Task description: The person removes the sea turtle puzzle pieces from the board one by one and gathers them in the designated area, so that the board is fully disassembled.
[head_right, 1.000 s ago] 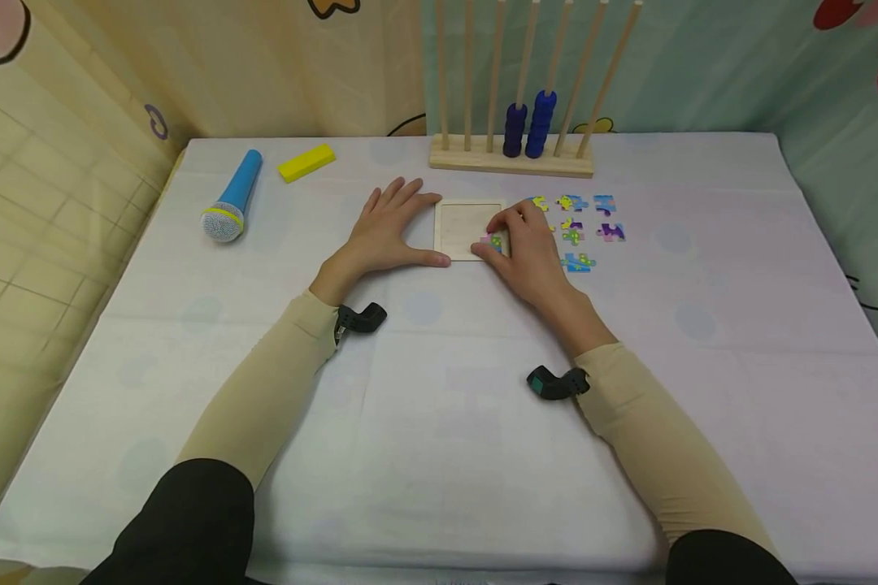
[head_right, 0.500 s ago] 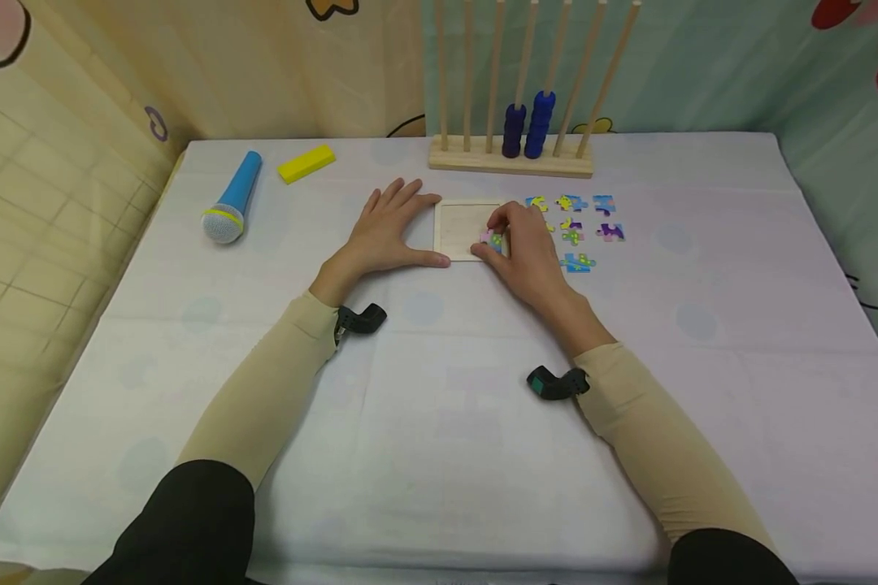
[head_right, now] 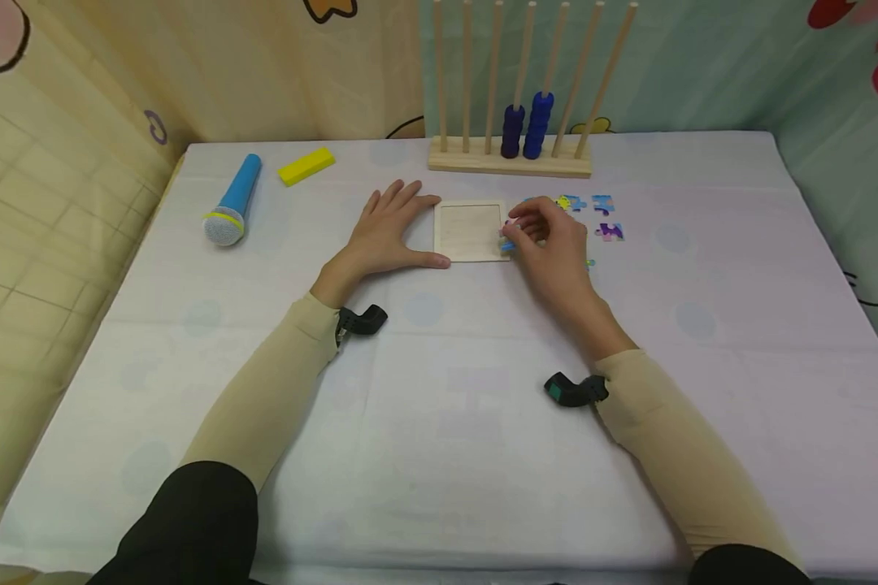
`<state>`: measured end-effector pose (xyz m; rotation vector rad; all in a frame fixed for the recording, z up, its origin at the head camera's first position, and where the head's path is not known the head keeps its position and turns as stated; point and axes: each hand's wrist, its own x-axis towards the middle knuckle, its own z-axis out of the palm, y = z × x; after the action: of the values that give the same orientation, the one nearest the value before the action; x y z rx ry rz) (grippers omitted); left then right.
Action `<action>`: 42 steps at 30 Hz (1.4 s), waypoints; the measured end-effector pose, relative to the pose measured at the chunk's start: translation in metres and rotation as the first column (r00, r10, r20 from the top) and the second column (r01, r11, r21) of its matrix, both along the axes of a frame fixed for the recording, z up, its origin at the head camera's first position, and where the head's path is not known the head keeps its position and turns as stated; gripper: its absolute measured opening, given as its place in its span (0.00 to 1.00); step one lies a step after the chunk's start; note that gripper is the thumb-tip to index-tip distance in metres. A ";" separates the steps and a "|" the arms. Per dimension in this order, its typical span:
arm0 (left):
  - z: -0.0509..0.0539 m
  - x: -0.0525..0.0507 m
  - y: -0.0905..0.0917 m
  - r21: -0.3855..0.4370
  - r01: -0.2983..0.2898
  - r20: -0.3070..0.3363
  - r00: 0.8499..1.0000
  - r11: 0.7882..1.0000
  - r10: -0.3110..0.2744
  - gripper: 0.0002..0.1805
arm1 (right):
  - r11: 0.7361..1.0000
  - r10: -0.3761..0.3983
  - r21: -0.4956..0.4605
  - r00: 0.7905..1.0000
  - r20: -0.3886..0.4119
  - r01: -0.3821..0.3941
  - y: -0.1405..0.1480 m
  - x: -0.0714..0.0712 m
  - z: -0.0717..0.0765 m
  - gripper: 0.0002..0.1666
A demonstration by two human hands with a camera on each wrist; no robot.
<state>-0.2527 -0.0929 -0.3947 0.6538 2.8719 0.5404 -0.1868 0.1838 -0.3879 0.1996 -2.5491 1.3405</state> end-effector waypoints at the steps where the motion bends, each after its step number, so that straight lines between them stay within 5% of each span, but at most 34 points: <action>1: 0.001 0.000 -0.001 0.000 0.002 -0.003 1.000 1.000 -0.002 0.61 | 1.000 -0.012 -0.004 1.000 0.004 0.012 0.005 0.002 0.003 0.15; 8: 0.004 -0.002 -0.004 0.006 0.006 -0.017 1.000 1.000 -0.006 0.61 | 0.991 -0.131 -0.024 0.991 0.020 0.131 0.053 0.018 0.011 0.17; 17: 0.003 -0.001 -0.008 0.015 0.006 -0.007 1.000 1.000 -0.006 0.61 | 0.959 -0.284 0.039 0.956 0.072 0.282 0.100 0.031 0.003 0.20; 28: 0.002 0.003 -0.013 0.029 0.000 -0.003 1.000 1.000 0.000 0.61 | 0.920 -0.310 0.242 0.950 -0.036 0.309 0.103 0.033 -0.010 0.19; 42: 0.000 0.006 -0.017 0.028 -0.006 -0.009 1.000 1.000 0.006 0.60 | 0.914 -0.313 0.226 0.940 -0.139 0.338 0.099 0.031 -0.015 0.16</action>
<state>-0.2466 -0.1102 -0.3948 0.6541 2.8810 0.5802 -0.1563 0.2830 -0.4034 -0.1103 -2.5175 0.8685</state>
